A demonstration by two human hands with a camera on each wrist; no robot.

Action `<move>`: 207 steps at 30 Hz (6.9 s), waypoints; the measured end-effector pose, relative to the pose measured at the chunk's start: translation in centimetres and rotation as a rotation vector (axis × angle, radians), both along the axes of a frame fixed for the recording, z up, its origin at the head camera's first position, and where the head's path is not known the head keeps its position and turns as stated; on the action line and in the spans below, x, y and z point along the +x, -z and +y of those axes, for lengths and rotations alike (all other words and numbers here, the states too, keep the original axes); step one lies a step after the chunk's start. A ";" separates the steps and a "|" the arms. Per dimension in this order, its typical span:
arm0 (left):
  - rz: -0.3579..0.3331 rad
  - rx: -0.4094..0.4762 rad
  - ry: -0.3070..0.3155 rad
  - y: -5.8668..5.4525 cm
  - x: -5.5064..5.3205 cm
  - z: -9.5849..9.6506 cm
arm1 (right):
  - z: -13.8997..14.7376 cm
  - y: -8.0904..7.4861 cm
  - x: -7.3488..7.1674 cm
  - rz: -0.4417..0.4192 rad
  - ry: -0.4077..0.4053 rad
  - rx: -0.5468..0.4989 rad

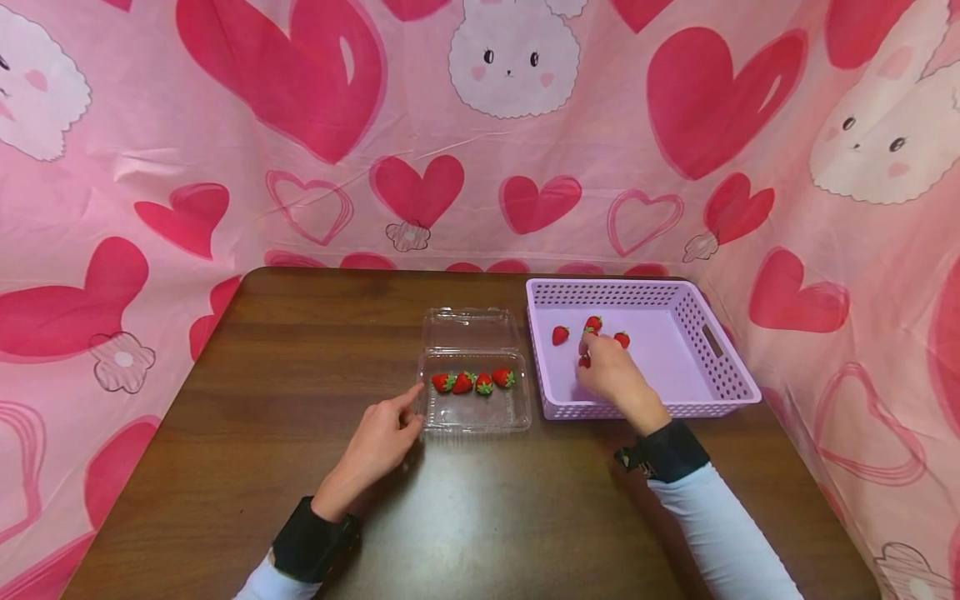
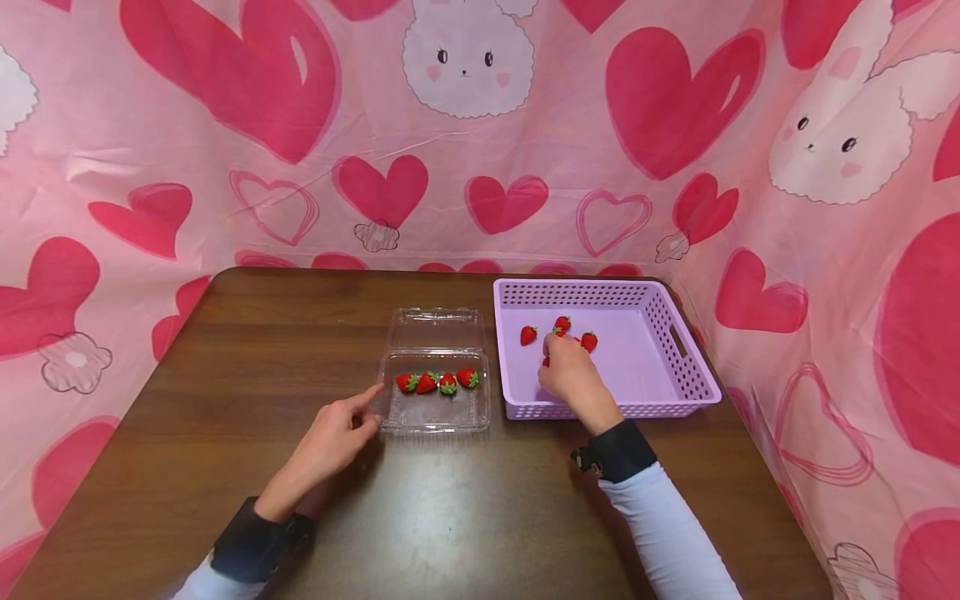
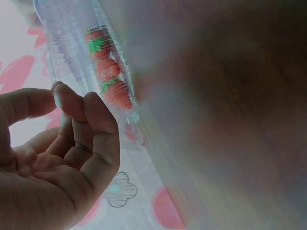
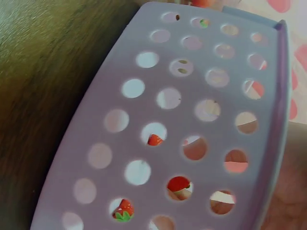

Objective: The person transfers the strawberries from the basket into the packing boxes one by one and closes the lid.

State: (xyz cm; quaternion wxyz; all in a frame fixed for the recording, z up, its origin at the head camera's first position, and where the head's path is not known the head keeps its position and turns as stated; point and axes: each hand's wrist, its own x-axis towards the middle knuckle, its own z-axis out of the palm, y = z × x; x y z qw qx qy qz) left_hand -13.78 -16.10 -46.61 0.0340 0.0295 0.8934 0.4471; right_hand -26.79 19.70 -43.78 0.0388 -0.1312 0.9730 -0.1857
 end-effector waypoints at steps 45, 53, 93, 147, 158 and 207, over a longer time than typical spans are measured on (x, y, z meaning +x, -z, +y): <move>-0.002 -0.002 -0.012 0.0 0.0 0.1 | -2.1 -2.2 1.3 0.165 -0.061 -0.097; -0.011 0.006 -0.007 -0.1 0.0 0.0 | -2.8 -2.3 1.5 0.163 -0.062 -0.105; 0.001 0.006 -0.002 0.1 -0.1 0.1 | -6.0 -3.1 2.5 0.236 -0.131 -0.188; -0.010 0.015 -0.001 0.2 -0.1 -0.2 | -11.9 -1.7 3.9 0.042 -0.283 -0.193; -0.008 0.031 0.001 0.2 0.0 -0.2 | -13.0 -1.2 4.3 0.011 -0.291 -0.219; -0.005 0.011 -0.002 0.1 -0.1 -0.2 | -18.0 1.8 5.7 0.045 -0.418 -0.078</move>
